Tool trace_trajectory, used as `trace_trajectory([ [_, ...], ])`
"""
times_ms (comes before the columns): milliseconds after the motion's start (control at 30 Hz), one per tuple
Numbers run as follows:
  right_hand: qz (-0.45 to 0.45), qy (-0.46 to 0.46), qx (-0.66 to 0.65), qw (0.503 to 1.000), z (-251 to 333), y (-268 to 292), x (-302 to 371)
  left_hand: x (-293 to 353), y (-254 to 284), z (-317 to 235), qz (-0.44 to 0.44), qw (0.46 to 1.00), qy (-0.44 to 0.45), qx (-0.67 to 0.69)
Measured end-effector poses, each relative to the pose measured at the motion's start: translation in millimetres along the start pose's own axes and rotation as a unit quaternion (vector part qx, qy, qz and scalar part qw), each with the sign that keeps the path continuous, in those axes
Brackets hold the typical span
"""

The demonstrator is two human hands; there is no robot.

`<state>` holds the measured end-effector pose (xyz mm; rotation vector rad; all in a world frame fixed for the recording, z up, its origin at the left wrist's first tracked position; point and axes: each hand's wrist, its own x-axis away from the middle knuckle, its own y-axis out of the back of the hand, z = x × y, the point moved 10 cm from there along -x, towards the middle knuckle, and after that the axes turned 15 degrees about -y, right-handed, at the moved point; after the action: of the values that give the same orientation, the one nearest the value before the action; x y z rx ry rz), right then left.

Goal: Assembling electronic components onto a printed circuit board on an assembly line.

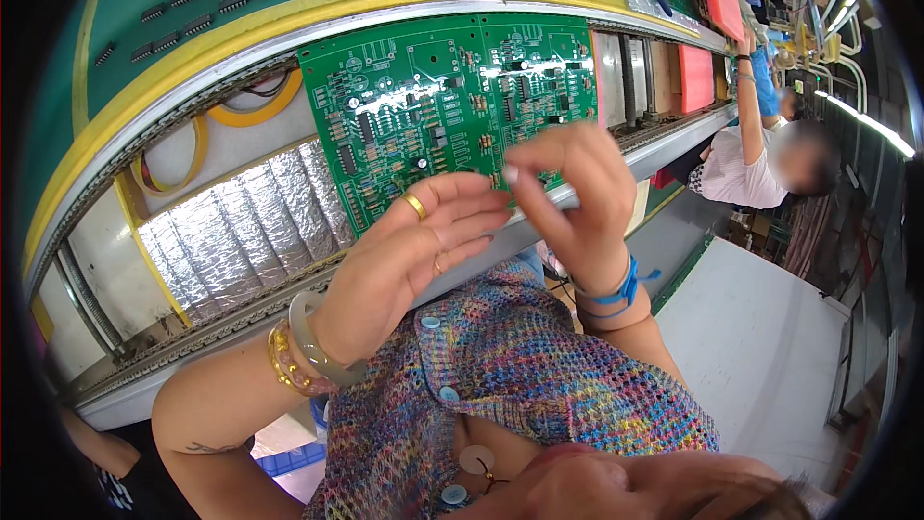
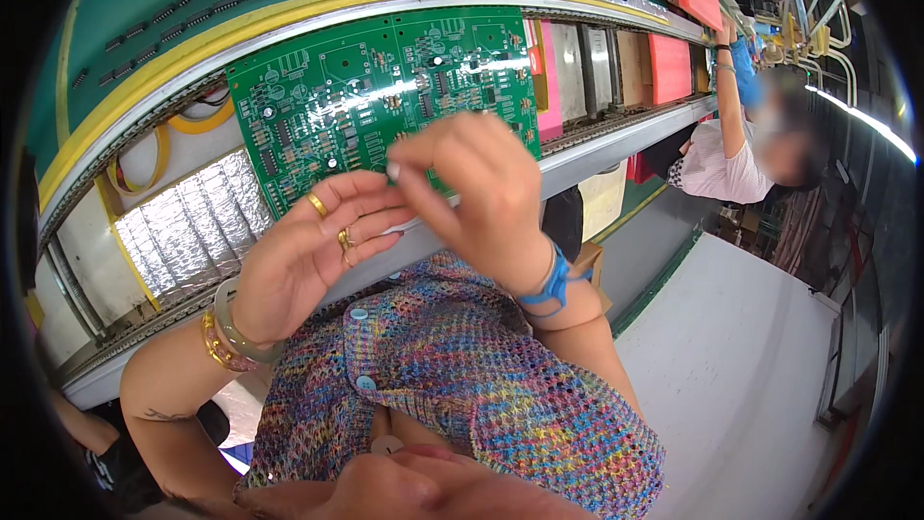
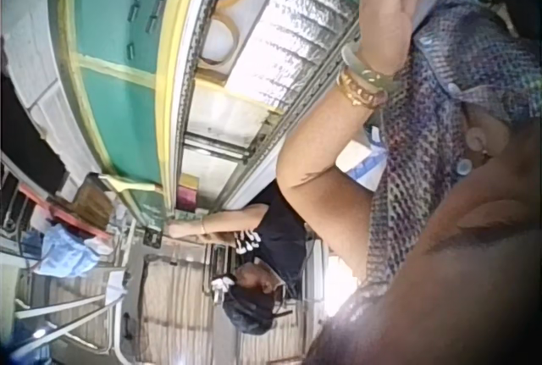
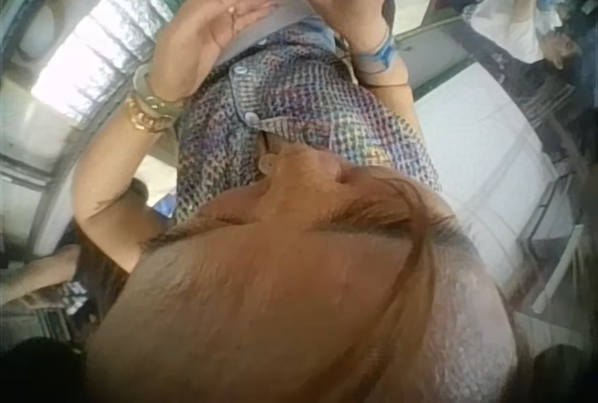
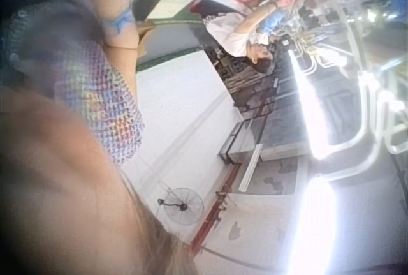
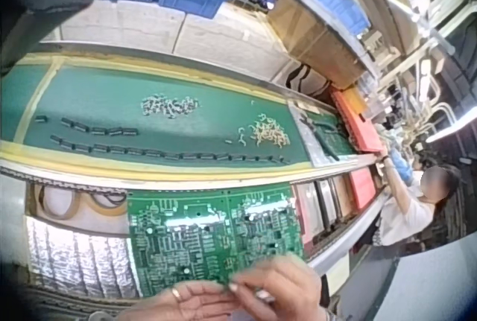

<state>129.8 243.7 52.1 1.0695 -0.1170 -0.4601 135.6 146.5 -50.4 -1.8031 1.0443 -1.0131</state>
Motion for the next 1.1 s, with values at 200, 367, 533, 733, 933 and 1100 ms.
trace_trajectory([
  [200,-0.036,-0.009,0.138,0.990,-9.5,-5.7,2.5,-2.0,-5.6,-6.2,0.008,0.998,-0.030,0.059],
  [367,-0.011,0.010,0.180,0.984,-18.8,-25.0,1.1,-1.8,-6.7,-7.4,0.005,0.999,-0.029,0.033],
  [533,-0.074,-0.008,0.084,0.994,-17.4,-0.4,2.7,-4.4,-4.6,-6.9,0.009,0.996,-0.027,0.080],
  [733,0.069,0.096,0.026,0.993,27.8,-10.4,19.9,-3.3,-0.8,-10.5,-0.003,0.997,-0.048,0.053],
  [933,0.083,0.102,0.038,0.991,33.4,-27.8,25.9,-3.1,-3.9,-13.4,-0.001,0.997,-0.066,0.027],
  [1100,0.078,0.105,0.075,0.989,36.4,-32.5,26.8,-2.7,-4.0,-12.5,0.014,0.997,-0.072,0.011],
])
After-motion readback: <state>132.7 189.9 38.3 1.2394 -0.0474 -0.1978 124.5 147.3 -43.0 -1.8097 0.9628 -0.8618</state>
